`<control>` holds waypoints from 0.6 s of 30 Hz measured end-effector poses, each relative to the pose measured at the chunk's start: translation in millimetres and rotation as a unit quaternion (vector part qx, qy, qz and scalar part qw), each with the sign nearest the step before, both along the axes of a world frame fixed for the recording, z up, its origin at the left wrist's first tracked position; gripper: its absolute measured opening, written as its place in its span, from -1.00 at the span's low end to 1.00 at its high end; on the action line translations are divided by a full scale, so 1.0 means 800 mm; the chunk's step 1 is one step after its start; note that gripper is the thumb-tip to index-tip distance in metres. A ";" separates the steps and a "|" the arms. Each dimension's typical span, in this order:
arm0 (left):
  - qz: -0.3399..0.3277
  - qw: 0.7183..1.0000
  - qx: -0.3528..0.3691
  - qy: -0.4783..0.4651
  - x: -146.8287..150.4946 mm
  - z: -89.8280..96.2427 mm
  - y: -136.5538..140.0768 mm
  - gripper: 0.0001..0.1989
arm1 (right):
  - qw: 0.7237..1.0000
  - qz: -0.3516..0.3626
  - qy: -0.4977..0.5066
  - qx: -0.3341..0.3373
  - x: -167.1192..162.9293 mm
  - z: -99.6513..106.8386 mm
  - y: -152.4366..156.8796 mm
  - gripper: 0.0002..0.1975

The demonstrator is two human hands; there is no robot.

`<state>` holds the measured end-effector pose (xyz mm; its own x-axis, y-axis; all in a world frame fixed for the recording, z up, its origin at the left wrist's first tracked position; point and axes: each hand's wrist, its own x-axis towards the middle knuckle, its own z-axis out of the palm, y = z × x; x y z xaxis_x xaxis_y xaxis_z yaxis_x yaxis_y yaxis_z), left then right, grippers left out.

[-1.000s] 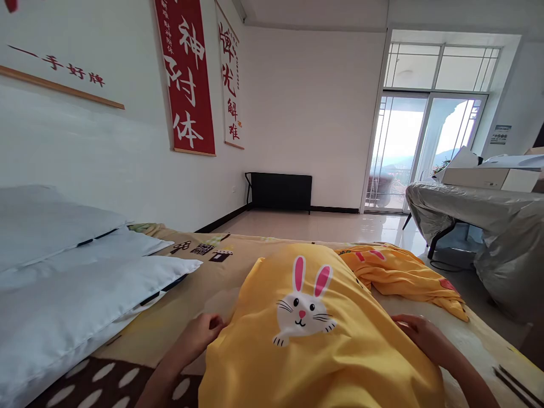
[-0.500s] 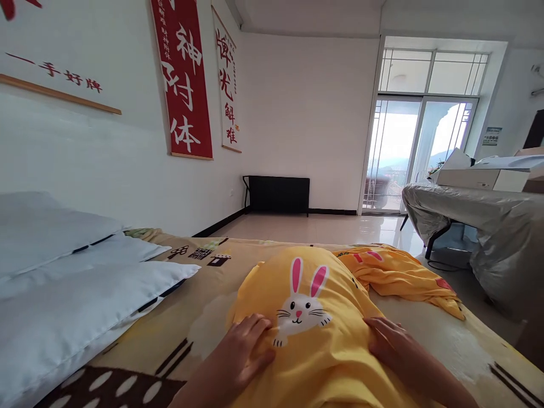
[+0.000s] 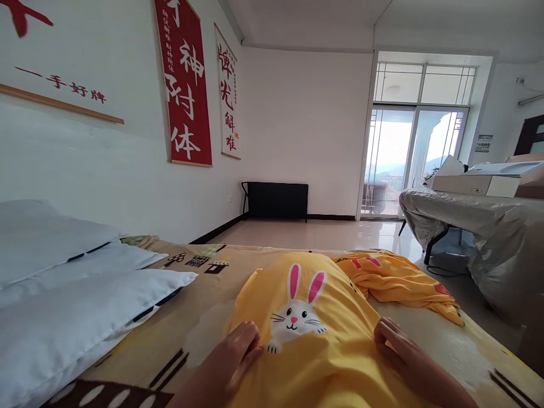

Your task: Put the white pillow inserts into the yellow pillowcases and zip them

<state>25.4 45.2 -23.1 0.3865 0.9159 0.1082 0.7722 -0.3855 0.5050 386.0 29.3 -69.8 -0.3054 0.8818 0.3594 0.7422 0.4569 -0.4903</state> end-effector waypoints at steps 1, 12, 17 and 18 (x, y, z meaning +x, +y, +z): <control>0.005 1.000 0.000 0.002 -0.002 0.000 0.000 -0.70 | 1.000 0.006 0.002 0.014 0.003 0.002 -0.002 -0.74; 0.052 0.972 0.171 -0.154 -0.010 -0.015 0.002 -0.73 | 0.985 -0.092 0.124 0.071 -0.012 -0.010 0.003 -0.67; 0.074 0.991 0.097 -0.061 0.025 -0.040 0.017 -0.76 | 0.970 -0.130 0.167 0.123 -0.035 -0.044 0.032 -0.64; 0.068 0.993 0.090 -0.032 0.031 -0.043 0.017 -0.77 | 0.969 -0.129 0.165 0.129 -0.035 -0.045 0.032 -0.64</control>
<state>49.9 58.5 -57.1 0.2470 0.9231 0.2948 0.7917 -0.3677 0.4879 357.8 54.6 -105.6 0.0817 0.7818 0.6182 0.6706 0.4157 -0.6144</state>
